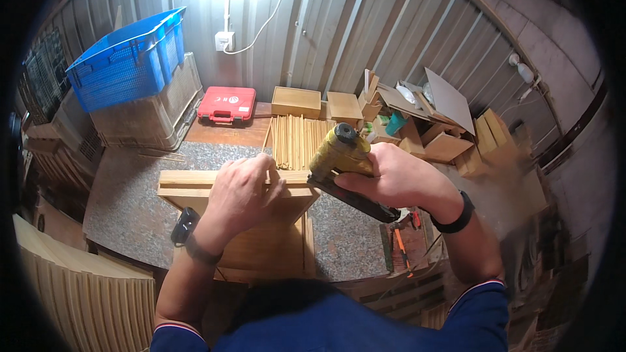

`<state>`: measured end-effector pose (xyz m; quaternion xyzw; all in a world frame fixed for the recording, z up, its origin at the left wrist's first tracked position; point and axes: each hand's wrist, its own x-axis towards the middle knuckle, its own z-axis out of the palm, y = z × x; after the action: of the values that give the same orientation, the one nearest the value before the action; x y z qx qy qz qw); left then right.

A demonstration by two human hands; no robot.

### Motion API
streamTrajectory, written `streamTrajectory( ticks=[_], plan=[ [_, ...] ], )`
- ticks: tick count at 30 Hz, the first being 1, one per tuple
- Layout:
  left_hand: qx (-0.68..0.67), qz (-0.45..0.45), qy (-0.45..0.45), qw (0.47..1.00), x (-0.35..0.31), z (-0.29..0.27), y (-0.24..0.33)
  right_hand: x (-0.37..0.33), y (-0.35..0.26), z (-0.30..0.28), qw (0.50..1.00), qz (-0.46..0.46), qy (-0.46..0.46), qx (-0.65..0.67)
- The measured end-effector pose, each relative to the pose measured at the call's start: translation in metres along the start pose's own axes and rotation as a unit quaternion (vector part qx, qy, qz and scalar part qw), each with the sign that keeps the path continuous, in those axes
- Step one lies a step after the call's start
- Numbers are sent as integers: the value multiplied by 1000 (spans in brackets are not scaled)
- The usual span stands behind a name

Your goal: Assembling a multi-compartment wooden drawer organizer using a pneumatic staple gun.

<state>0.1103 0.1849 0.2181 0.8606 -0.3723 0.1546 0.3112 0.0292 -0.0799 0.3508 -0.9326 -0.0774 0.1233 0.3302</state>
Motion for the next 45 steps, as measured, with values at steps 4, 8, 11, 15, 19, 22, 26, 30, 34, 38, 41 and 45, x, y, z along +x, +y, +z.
streamTrajectory(
  ticks=[4,8,11,15,19,22,26,30,34,38,41,45],
  plan=[
    [-10,3,1,1000,-1,3,-4,-2,-3,-1,1000,20,-2,-10],
    [-24,16,-10,1000,-2,0,-6,-8,-2,-1,999,33,5,-12],
    [5,44,37,998,-18,0,-9,-17,10,3,998,17,53,-1],
    [-56,-18,-183,981,-28,-38,-11,-38,53,13,964,173,138,147],
    [-79,-45,-261,961,-31,-62,5,-53,179,60,941,239,182,158],
    [-85,-144,-214,962,-37,-70,7,-57,250,117,917,347,194,43],
    [-90,-252,-120,956,-26,-37,21,-71,322,207,890,362,271,-62],
    [41,-206,-227,951,-15,47,6,-77,373,270,884,390,251,-56],
    [85,-233,-227,942,-21,150,-1,-82,386,291,882,401,243,-43],
    [143,-270,-272,913,-23,246,0,-82,390,289,881,407,239,-14],
    [148,-289,-286,901,-36,306,-7,-76,395,289,883,418,212,-25],
    [180,-334,-285,880,-41,354,0,-78,410,305,883,419,199,-73]
  ],
)
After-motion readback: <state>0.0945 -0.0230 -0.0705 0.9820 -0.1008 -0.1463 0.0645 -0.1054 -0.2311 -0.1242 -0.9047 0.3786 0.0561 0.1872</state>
